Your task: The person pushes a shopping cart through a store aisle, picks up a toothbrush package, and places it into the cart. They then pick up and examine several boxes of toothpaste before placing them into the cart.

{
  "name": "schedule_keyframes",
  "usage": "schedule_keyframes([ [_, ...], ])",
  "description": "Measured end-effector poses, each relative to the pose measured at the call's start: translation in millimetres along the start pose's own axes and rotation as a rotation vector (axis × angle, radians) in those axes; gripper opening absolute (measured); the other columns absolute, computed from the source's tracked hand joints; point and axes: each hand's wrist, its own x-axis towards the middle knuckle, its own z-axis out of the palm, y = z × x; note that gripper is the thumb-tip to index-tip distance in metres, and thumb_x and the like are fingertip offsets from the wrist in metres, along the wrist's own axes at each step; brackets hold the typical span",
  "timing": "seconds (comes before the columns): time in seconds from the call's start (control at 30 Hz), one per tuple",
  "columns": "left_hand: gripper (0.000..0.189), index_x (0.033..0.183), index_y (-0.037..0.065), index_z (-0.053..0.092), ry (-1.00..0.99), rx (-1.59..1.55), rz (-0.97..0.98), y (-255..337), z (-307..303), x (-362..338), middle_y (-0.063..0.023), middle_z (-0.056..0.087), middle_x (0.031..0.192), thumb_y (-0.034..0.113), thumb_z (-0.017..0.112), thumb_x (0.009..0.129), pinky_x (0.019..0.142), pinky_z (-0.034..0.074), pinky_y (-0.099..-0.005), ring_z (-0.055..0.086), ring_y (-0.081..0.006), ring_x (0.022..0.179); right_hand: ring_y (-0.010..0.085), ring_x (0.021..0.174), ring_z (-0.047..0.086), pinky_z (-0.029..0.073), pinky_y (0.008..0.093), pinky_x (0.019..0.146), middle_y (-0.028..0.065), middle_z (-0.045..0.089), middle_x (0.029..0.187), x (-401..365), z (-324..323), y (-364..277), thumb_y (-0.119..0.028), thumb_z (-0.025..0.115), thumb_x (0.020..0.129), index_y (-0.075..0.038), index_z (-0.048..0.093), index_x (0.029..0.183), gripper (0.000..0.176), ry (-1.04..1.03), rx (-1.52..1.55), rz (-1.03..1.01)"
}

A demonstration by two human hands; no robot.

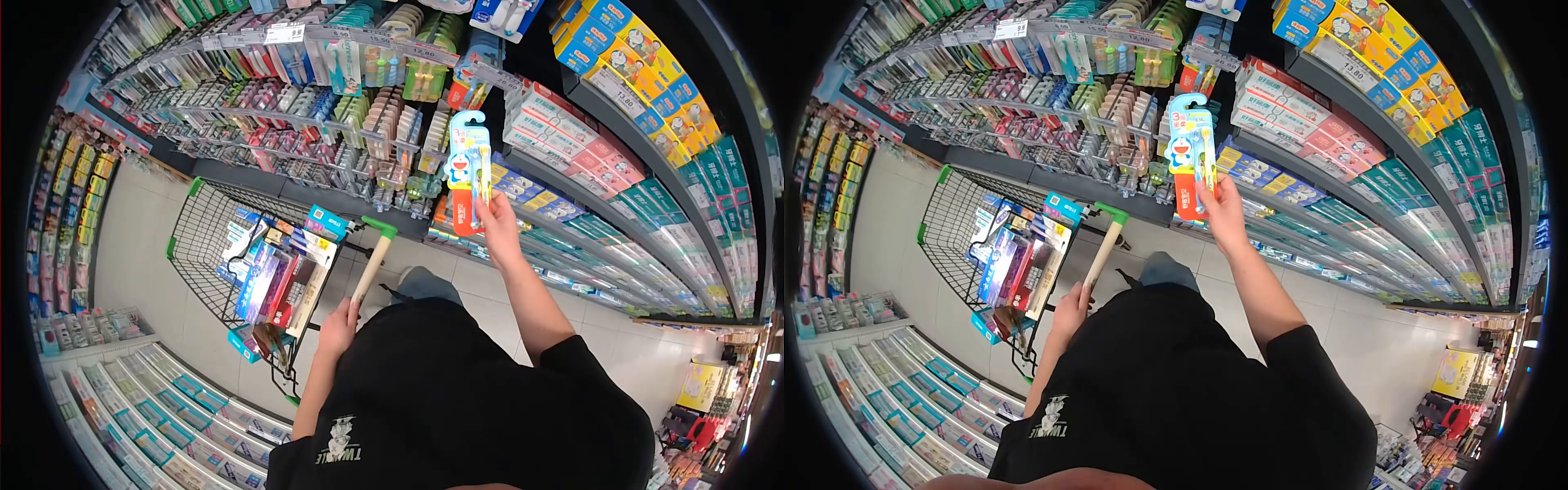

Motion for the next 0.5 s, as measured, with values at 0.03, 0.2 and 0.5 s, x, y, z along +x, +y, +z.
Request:
schedule_keyframes([
  [0.03, 0.04, 0.11, 0.009, 0.062, -0.002, -0.032, 0.002, -2, 0, 2, -0.016, 0.075, 0.09, 0.044, 0.043, 0.111, 0.081, 0.054, -0.0532, 0.071, -0.0434, 0.093, 0.0058, 0.088, 0.063, 0.05, 0.0243, 0.075, 0.0017, 0.07, 0.101, 4, -1, 8, -0.014, 0.065, 0.106, -0.003, 0.056, 0.124, 0.023, 0.017, 0.034, -0.003],
  [0.2, 0.043, 0.108, 0.008, 0.063, 0.007, -0.058, 0.01, 4, 0, 4, -0.017, 0.075, 0.089, 0.046, 0.043, 0.112, 0.08, 0.054, -0.0529, 0.071, -0.0444, 0.092, 0.0049, 0.085, 0.06, 0.047, 0.0235, 0.075, 0.0011, 0.069, 0.099, 14, 13, 5, -0.02, 0.059, 0.111, -0.004, 0.058, 0.121, 0.019, 0.114, 0.103, -0.149],
  [0.5, 0.046, 0.102, 0.006, 0.063, 0.054, -0.071, 0.041, 6, -2, -2, -0.0217, 0.073, 0.087, 0.048, 0.045, 0.111, 0.076, 0.052, -0.055, 0.068, -0.0485, 0.09, 0.0046, 0.084, 0.058, 0.048, 0.0246, 0.074, 0.0013, 0.068, 0.098, 61, 35, -19, -0.022, 0.06, 0.11, -0.005, 0.055, 0.118, 0.02, 0.145, 0.117, -0.254],
])
